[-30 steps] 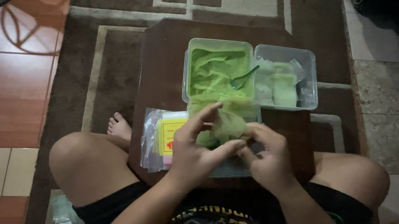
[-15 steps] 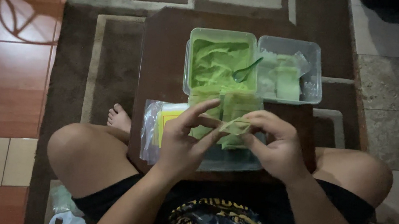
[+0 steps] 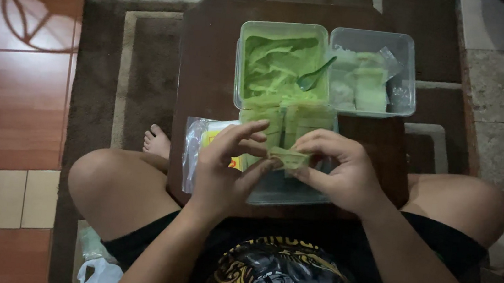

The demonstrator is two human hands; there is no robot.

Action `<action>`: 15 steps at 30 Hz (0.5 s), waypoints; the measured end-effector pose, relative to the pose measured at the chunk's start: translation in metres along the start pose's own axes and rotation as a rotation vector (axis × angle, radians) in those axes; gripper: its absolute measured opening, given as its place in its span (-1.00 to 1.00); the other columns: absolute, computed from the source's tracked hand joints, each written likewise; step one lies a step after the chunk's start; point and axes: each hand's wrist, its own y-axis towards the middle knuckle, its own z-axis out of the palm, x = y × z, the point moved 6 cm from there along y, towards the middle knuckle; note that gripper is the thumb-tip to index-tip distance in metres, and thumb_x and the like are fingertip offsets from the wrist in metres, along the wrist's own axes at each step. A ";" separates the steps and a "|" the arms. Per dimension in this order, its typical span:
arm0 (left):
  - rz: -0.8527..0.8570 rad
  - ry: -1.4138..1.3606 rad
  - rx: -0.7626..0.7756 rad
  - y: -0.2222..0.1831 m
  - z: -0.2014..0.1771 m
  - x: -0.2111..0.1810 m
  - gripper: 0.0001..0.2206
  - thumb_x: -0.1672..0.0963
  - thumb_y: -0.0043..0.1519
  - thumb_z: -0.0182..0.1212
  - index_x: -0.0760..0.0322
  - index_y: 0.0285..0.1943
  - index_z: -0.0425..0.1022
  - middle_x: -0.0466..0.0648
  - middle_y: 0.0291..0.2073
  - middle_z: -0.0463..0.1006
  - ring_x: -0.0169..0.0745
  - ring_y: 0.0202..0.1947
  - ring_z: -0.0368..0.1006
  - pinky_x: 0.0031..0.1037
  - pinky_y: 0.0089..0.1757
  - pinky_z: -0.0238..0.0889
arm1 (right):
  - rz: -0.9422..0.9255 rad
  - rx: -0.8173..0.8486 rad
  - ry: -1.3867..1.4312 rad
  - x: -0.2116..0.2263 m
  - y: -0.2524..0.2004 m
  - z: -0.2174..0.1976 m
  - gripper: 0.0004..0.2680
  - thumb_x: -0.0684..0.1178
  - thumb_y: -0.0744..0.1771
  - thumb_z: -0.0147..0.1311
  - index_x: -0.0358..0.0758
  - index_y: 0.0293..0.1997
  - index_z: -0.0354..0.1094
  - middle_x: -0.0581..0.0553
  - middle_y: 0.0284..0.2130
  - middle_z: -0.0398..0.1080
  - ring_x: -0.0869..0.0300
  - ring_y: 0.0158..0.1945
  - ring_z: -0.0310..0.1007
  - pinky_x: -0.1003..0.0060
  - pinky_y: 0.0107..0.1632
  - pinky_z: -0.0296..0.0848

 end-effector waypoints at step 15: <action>0.105 0.115 0.136 0.005 0.002 -0.019 -0.30 0.23 0.06 0.50 0.39 0.42 0.30 0.01 -0.07 0.69 0.12 0.09 0.54 -0.13 0.17 0.27 | -0.024 -0.090 -0.060 -0.005 0.000 -0.010 -0.94 -0.22 0.24 0.40 -0.27 -0.36 0.59 -0.12 -0.34 0.58 0.18 -0.30 0.56 0.29 -0.17 0.49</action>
